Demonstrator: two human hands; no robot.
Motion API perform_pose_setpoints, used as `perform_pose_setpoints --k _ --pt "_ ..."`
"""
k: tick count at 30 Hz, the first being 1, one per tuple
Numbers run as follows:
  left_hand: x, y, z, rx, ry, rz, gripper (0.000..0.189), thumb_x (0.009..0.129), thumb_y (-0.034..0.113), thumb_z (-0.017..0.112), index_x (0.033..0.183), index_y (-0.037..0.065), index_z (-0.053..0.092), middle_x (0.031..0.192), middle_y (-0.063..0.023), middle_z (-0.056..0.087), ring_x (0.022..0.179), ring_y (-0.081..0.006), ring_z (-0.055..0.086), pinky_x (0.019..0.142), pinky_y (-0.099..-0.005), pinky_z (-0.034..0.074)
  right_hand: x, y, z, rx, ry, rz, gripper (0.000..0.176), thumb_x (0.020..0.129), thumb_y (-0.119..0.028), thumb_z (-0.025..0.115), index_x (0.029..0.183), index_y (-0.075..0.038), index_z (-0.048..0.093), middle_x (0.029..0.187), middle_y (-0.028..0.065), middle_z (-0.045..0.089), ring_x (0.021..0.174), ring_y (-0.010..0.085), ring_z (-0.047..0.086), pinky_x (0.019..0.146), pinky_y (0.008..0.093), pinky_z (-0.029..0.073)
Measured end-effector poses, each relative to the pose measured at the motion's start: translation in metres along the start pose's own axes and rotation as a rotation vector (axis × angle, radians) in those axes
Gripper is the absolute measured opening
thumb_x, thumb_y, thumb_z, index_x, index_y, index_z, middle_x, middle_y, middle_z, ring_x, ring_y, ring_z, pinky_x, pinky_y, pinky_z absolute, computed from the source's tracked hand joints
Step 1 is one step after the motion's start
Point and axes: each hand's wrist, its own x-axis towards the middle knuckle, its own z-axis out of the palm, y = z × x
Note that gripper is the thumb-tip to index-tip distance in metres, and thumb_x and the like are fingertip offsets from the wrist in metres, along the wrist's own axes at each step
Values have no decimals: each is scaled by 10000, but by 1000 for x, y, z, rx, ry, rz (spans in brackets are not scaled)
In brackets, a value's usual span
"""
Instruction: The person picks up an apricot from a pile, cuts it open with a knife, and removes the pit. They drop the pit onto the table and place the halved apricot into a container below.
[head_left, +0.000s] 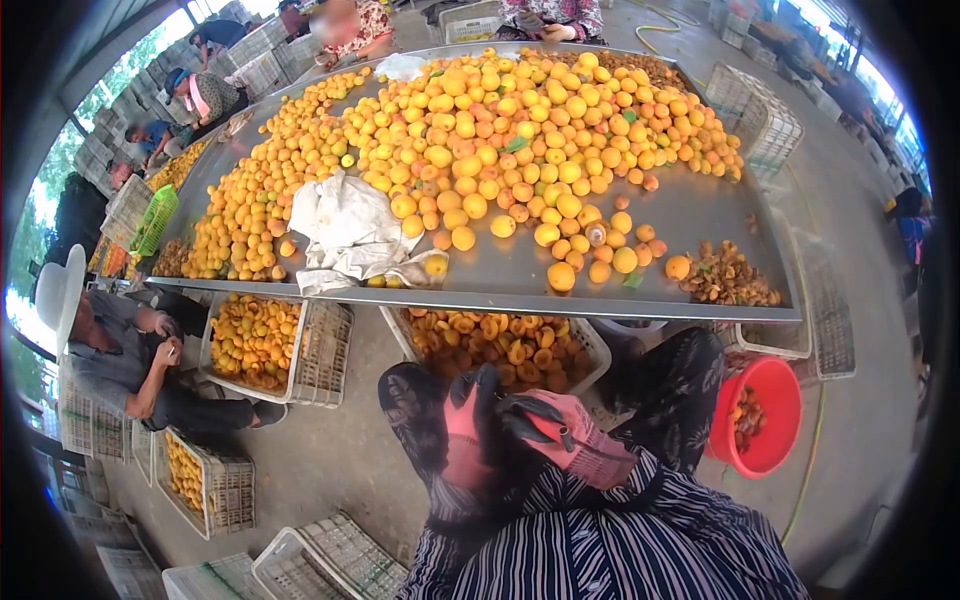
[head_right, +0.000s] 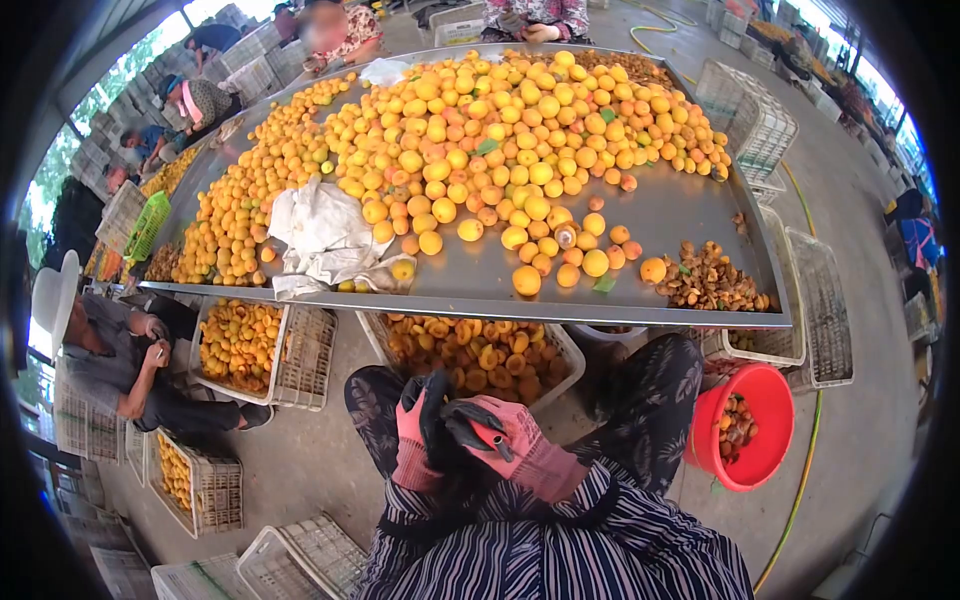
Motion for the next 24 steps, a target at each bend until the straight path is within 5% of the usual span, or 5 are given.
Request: perform_pose_setpoints --k 2,9,12,15,24 --pt "-5 3 -14 931 -222 919 259 726 133 653 943 29 558 840 -103 583 768 -270 575 679 -341 462 -5 9 -1 266 11 158 314 763 -90 666 1062 -12 607 974 109 651 904 215 637 815 293 486" --pt "3 6 -34 807 -465 835 372 719 143 637 1056 13 548 926 -146 583 852 -311 575 739 -356 468 -2 26 13 404 -37 164 353 757 -102 677 1093 -24 602 999 107 651 930 224 638 819 307 490" --pt "17 -27 -24 624 -134 1023 296 814 190 615 1052 20 574 915 -97 582 843 -232 579 720 -327 471 6 10 12 -39 -92 -103 441 751 -163 680 1161 -47 566 1031 120 621 934 294 620 815 328 496" --pt "22 -36 -12 -142 13 201 229 897 286 580 946 65 613 780 -4 543 690 -114 559 590 -258 469 2 7 15 -258 -153 -139 534 729 -221 680 1218 -74 521 1062 139 581 965 341 576 839 386 484" --pt "25 -36 -14 -467 29 27 294 921 358 513 1037 96 578 788 -20 577 623 -146 562 537 -267 481 -8 11 16 -221 -164 -124 679 657 -228 700 1281 -109 460 1118 156 525 1036 359 518 898 436 440"
